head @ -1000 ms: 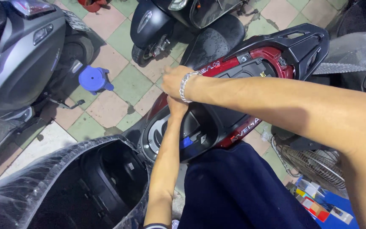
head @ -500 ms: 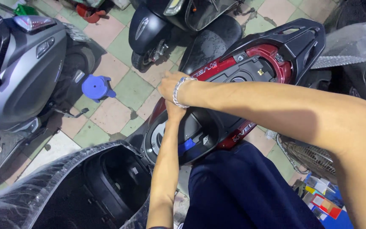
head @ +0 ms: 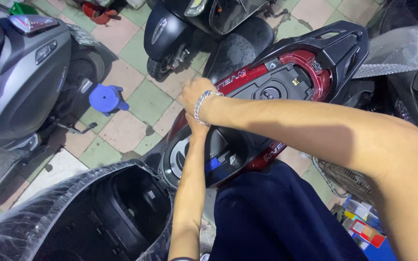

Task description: Using a screwdriver to remove or install screws on a motorcycle's bodywork

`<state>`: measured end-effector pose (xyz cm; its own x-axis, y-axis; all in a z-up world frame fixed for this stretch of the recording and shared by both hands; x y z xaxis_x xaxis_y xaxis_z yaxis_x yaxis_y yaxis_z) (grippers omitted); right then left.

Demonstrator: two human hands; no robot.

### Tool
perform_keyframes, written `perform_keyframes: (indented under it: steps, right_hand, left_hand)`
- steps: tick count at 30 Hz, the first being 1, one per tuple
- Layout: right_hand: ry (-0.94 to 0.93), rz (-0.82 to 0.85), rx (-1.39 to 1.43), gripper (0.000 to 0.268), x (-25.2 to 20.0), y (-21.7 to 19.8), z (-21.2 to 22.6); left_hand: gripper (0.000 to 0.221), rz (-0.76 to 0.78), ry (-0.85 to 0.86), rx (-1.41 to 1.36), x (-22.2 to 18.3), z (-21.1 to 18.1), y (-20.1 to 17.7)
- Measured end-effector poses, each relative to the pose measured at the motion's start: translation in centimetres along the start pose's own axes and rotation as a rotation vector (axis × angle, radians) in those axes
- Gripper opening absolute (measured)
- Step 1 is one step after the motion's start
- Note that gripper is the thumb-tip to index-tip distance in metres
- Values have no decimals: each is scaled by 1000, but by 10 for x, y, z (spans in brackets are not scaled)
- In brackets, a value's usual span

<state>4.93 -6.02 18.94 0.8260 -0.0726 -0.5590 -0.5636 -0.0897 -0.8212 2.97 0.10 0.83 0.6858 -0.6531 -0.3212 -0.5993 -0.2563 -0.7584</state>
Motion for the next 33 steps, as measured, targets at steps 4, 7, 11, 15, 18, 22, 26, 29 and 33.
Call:
perform_keyframes:
  steps: [4, 7, 11, 15, 18, 22, 26, 29, 33]
  right_hand:
    - [20, -45, -61, 22, 14, 29, -4]
    - [11, -186, -106, 19, -3, 16, 0]
    - [-31, -261, 10, 19, -18, 7, -20]
    - [-64, -287, 301, 12, -90, -21, -76]
    - [-91, -327, 458, 22, -160, -49, -127]
    - [123, -550, 543, 42, -215, 8, -217]
    - [440, -296, 1085, 17, -228, 74, -275]
    - [543, -151, 1403, 25, -212, 152, -312]
    - [572, 48, 926, 30, -163, 267, -343]
  left_hand:
    - [29, 22, 3, 63, 4, 7, 5]
    - [28, 35, 22, 104, 15, 5, 16]
    - [27, 47, 51, 147, 32, -3, 31]
    - [26, 72, 77, 191, 45, -2, 67]
    - [31, 62, 124, 215, 61, -4, 71]
    - [42, 78, 64, 158, 55, -15, 64]
    - [47, -91, 44, -304, 38, 0, 68]
    - [25, -133, -172, -1625, -10, -7, 69]
    - [11, -146, -66, -1823, -44, -1, 109]
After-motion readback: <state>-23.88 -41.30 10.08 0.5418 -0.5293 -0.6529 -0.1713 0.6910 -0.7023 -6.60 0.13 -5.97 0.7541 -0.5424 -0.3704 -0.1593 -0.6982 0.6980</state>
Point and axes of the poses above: each hand's wrist, its own x-axis towards the middle knuckle, its own y-axis out of the palm, z = x × y, the point moved 1 cm from there along x, towards the middle knuckle, and after that the axes turned 13 degrees about z, right-handed, at the moved point
